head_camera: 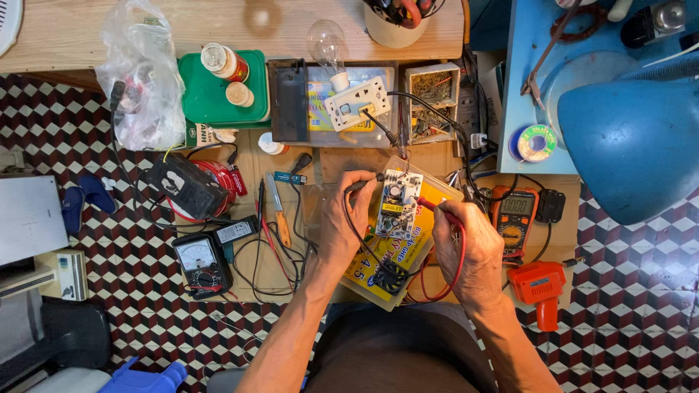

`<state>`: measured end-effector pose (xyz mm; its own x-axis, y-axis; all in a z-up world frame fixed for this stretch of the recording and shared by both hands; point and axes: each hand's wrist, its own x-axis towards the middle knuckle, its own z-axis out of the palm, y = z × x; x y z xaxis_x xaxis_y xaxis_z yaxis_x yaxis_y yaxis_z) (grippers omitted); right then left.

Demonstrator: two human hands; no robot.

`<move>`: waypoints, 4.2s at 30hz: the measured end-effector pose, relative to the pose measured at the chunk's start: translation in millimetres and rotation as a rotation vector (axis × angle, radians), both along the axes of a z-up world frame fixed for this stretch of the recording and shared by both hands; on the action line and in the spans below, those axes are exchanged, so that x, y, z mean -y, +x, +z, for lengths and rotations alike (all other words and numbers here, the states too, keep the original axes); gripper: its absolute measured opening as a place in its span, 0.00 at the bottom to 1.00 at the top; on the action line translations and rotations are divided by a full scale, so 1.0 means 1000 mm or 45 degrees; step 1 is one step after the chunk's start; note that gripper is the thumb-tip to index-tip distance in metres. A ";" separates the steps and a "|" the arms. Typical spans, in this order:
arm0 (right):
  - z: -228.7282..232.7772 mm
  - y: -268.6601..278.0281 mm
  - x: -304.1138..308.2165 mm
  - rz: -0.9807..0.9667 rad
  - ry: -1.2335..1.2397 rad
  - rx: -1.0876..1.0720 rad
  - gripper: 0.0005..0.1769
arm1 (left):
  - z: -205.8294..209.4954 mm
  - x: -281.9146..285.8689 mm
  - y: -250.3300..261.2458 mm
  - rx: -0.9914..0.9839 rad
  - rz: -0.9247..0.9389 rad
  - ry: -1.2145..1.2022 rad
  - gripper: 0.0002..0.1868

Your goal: The person tests a yellow electronic device using multimeter probes and a power adapter. They connect the probes to various points on the device, then plug in a power adapter and observe the device's response.

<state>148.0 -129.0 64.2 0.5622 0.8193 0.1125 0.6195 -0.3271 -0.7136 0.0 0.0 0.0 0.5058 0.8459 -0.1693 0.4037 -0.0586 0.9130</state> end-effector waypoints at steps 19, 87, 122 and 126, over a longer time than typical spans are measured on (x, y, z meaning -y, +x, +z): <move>0.005 0.000 -0.012 0.004 0.065 -0.090 0.10 | 0.000 0.000 0.000 0.017 0.029 0.000 0.10; -0.022 -0.001 -0.031 0.011 0.139 -0.088 0.09 | 0.008 0.000 0.000 0.051 0.011 -0.015 0.09; -0.019 -0.001 -0.035 0.001 0.164 -0.124 0.07 | 0.017 -0.005 0.001 -0.014 -0.029 0.082 0.09; -0.019 -0.002 -0.037 -0.004 0.142 -0.166 0.07 | 0.017 -0.005 0.000 -0.012 -0.025 0.097 0.09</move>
